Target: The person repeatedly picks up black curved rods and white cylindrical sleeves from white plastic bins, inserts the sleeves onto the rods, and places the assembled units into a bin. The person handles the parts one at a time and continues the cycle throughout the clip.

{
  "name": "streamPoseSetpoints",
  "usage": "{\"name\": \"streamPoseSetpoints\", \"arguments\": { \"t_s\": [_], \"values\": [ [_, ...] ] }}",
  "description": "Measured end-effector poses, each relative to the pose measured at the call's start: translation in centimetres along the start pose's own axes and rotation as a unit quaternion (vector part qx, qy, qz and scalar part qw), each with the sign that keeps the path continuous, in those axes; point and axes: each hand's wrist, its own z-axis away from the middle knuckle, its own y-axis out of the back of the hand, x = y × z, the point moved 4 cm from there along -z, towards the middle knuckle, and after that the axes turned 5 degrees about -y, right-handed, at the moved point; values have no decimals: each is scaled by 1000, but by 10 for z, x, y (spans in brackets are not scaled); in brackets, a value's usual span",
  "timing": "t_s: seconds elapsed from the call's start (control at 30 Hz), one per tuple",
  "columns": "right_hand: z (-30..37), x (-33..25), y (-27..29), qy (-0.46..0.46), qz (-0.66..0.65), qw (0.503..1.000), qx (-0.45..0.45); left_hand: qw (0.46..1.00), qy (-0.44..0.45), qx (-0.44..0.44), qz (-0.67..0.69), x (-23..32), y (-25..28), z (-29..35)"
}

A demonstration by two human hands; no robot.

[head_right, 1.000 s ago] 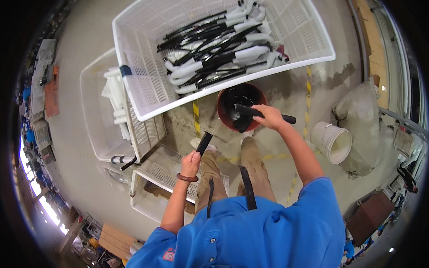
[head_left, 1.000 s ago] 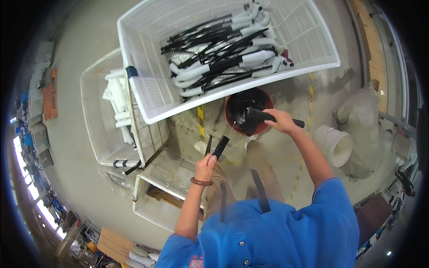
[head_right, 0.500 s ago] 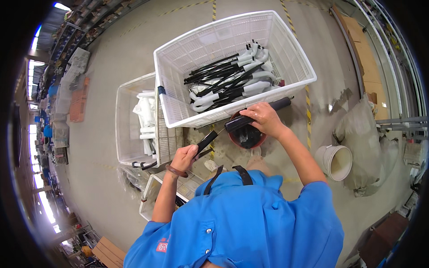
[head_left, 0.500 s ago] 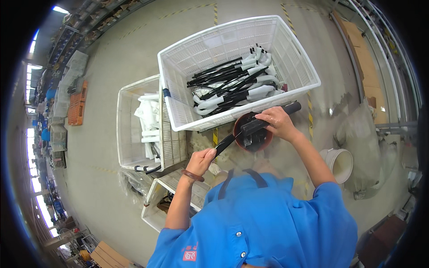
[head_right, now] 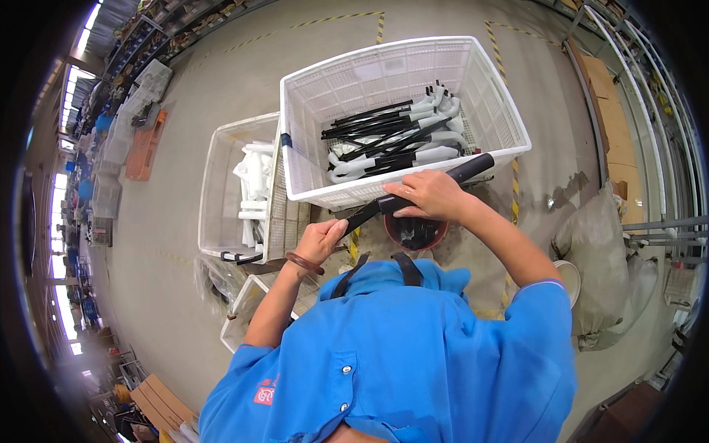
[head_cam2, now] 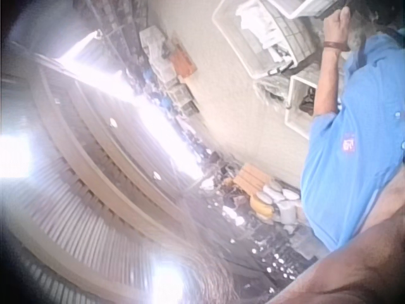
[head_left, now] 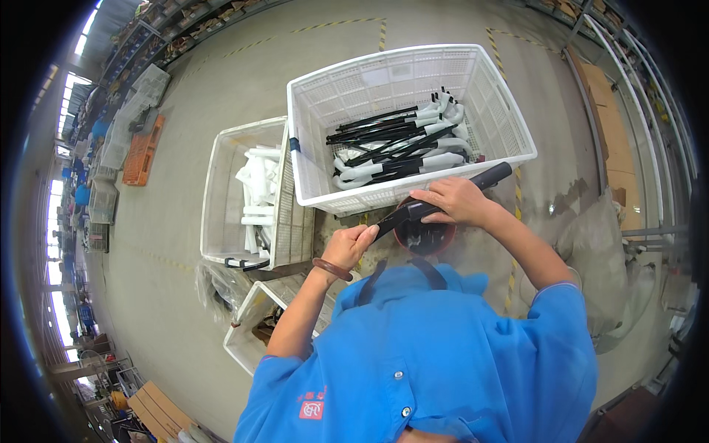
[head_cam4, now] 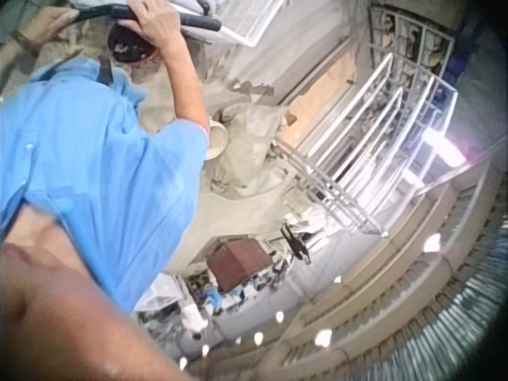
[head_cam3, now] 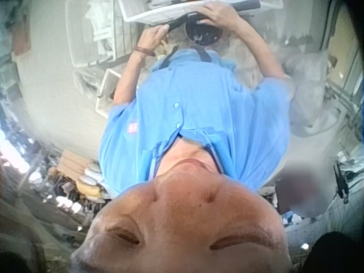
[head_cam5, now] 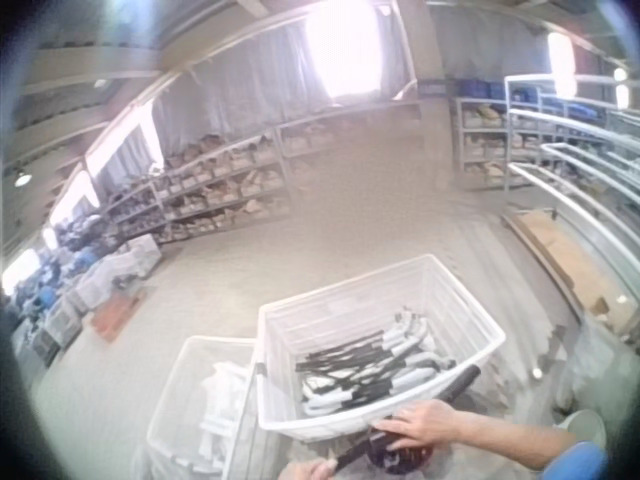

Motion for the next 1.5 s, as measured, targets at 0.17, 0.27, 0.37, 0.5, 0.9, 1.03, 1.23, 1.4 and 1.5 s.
{"name": "streamPoseSetpoints", "arguments": {
  "t_s": [0.17,0.27,0.37,0.5,0.9,1.03,1.23,1.4,1.5],
  "values": [
    [-9,1,-9,-103,-312,933,-144,999,32,-20,30,4,3,6],
    [-15,0,-13,-173,-469,820,-279,999,-9,-38,12,17,10,8],
    [-21,-2,-3,-155,-526,746,-377,997,-45,-53,-20,29,15,9],
    [-23,-19,2,-171,-503,724,-439,990,-63,-105,-74,35,6,11],
    [-77,-46,25,-117,-172,976,-73,974,-170,149,-24,34,58,-19],
    [-57,4,82,-216,-283,933,-44,993,-91,77,-12,9,83,22],
    [-88,24,118,-222,-389,889,-94,959,-53,-60,272,39,73,55],
    [-119,1,95,-152,-204,963,-90,913,117,52,387,48,45,99],
    [-152,-15,73,-130,-117,979,-101,901,148,84,398,52,23,117]
  ]
}}
